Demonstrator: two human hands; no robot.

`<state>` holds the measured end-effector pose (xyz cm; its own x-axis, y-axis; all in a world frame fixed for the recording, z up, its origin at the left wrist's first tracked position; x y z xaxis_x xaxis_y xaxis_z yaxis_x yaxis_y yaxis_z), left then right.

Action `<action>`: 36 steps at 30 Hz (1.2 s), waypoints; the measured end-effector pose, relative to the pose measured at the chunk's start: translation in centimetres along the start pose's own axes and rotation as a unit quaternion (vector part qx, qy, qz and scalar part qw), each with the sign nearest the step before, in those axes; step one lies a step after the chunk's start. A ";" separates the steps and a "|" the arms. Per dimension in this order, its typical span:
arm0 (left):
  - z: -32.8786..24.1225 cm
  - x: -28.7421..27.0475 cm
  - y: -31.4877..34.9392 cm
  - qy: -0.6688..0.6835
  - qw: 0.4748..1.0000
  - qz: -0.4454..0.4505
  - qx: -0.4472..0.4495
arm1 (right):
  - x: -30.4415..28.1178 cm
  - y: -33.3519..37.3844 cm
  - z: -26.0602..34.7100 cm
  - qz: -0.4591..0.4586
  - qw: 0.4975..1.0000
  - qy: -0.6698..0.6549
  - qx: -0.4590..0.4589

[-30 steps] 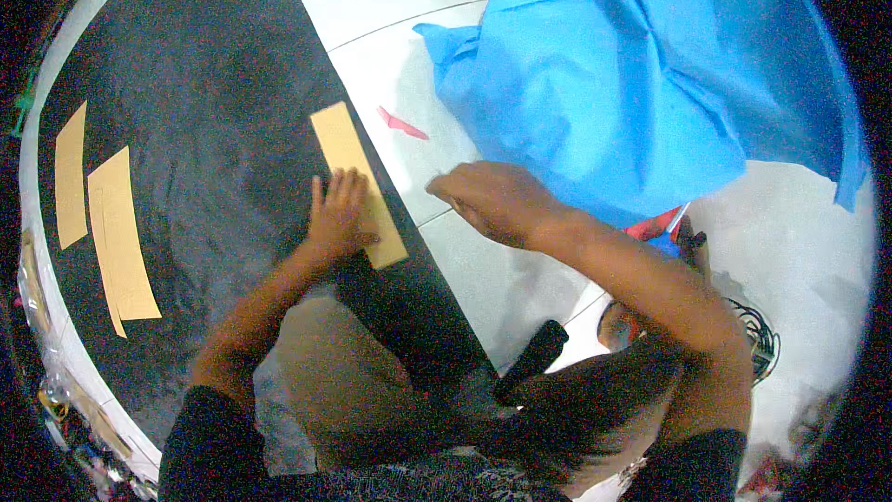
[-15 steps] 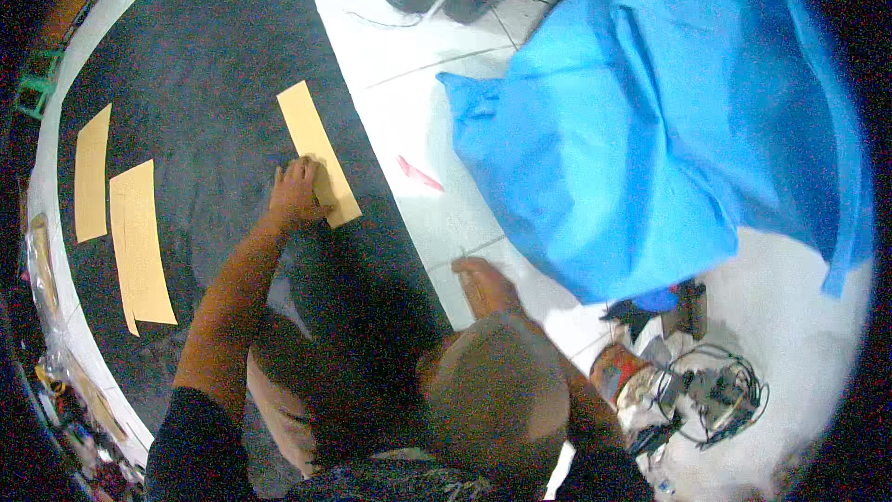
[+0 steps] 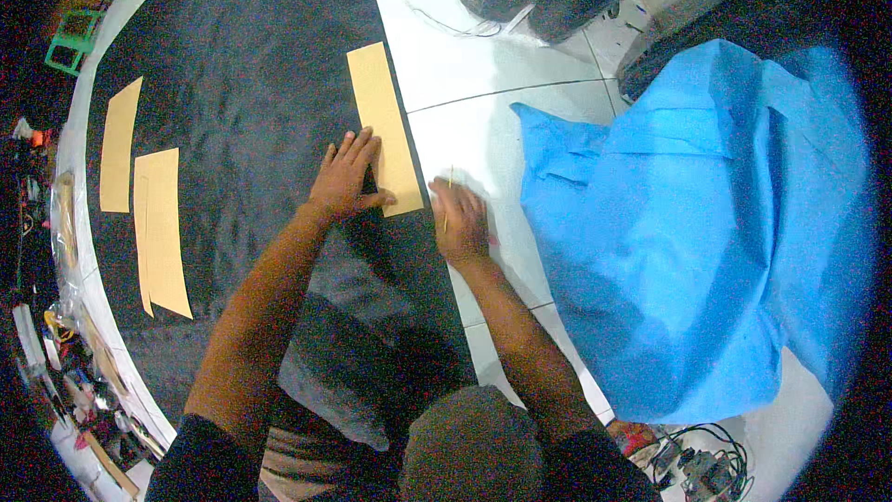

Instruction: The person sits on a black floor mat and applies rectangular pieces of beige tape to its surface. They pick up the tape pieces, position them carefully, and press them down firmly to ensure adhesion.

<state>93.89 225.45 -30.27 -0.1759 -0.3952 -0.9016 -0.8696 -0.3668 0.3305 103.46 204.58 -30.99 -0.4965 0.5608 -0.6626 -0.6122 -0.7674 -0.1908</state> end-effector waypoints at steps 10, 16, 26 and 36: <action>1.2 0.3 -0.2 -0.050 0.996 -0.064 0.031 | 2.8 -4.0 -0.6 0.083 0.987 0.115 -0.078; 2.1 0.8 -0.6 -0.022 0.996 -0.066 0.047 | 3.1 -3.8 -0.6 0.058 0.983 0.135 -0.110; 2.2 0.4 -1.2 -0.021 0.999 -0.035 0.025 | 3.4 -3.8 -0.6 0.074 0.979 0.163 -0.101; 2.1 -0.1 -0.9 -0.007 0.999 -0.036 0.033 | 3.3 -4.0 -0.7 0.079 0.978 0.163 -0.107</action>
<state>93.72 227.56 -31.08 -0.1170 -0.3578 -0.9264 -0.9085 -0.3382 0.2453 104.73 209.25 -32.93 -0.3296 0.3284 -0.8852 -0.3832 -0.9034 -0.1924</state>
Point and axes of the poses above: each hand's wrist, its own y-axis away from the middle knuckle, its own x-axis out of the palm, z = x × y, the point moved 4 cm from there along -y, towards the middle knuckle
